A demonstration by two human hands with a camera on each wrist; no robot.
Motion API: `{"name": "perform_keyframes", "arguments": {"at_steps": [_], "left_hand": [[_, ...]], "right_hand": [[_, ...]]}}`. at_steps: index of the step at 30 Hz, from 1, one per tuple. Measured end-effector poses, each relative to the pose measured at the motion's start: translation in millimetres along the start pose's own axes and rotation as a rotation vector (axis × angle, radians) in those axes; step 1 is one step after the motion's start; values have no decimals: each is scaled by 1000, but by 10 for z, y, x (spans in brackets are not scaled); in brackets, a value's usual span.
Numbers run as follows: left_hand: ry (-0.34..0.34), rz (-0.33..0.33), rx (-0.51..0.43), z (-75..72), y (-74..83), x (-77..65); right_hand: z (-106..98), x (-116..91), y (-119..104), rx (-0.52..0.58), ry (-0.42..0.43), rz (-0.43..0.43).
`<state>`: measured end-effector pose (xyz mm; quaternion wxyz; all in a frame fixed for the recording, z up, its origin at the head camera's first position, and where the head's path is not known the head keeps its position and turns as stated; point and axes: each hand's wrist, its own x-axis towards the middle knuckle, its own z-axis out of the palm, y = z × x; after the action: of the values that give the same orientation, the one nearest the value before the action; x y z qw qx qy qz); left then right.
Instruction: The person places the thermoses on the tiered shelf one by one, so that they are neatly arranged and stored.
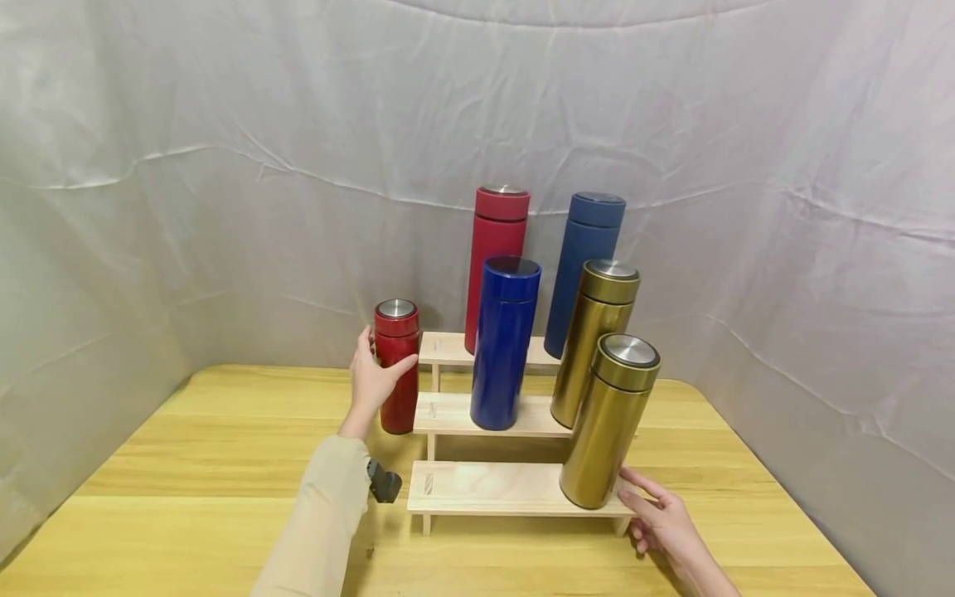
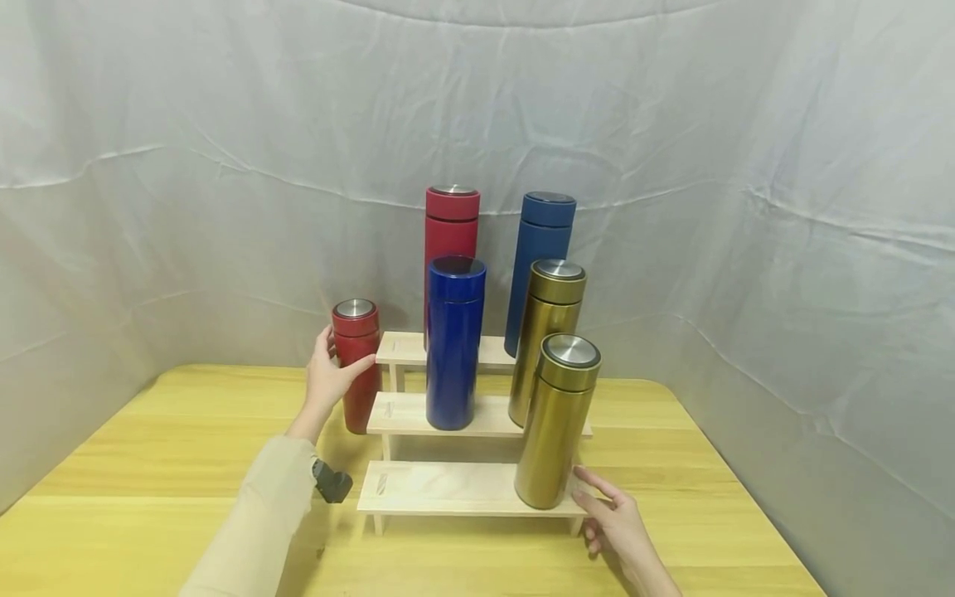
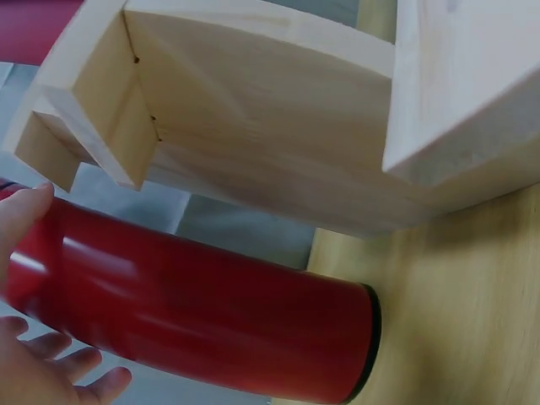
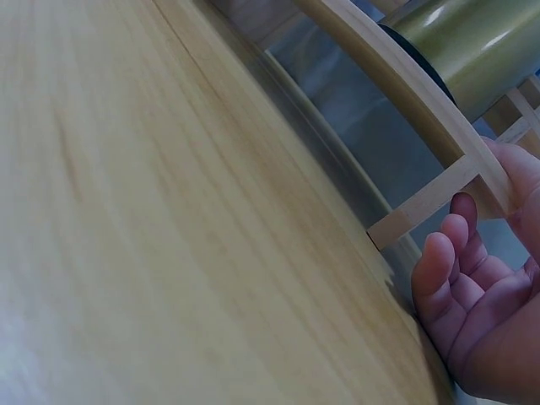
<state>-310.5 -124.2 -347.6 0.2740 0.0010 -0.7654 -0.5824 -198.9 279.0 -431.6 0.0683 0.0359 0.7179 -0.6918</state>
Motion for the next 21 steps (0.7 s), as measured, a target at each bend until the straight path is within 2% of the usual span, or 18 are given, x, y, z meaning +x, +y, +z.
{"name": "perform_keyframes", "arguments": {"at_steps": [7, 12, 21], "left_hand": [[-28, -6, 44, 15, -45, 13], [-30, -2, 26, 30, -64, 27], [10, 1, -2, 21, -85, 11]], "right_hand": [[2, -1, -3, -2, 4, 1], [3, 1, -5, 3, -2, -2], [-1, -4, -11, 20, -18, -12]]}}
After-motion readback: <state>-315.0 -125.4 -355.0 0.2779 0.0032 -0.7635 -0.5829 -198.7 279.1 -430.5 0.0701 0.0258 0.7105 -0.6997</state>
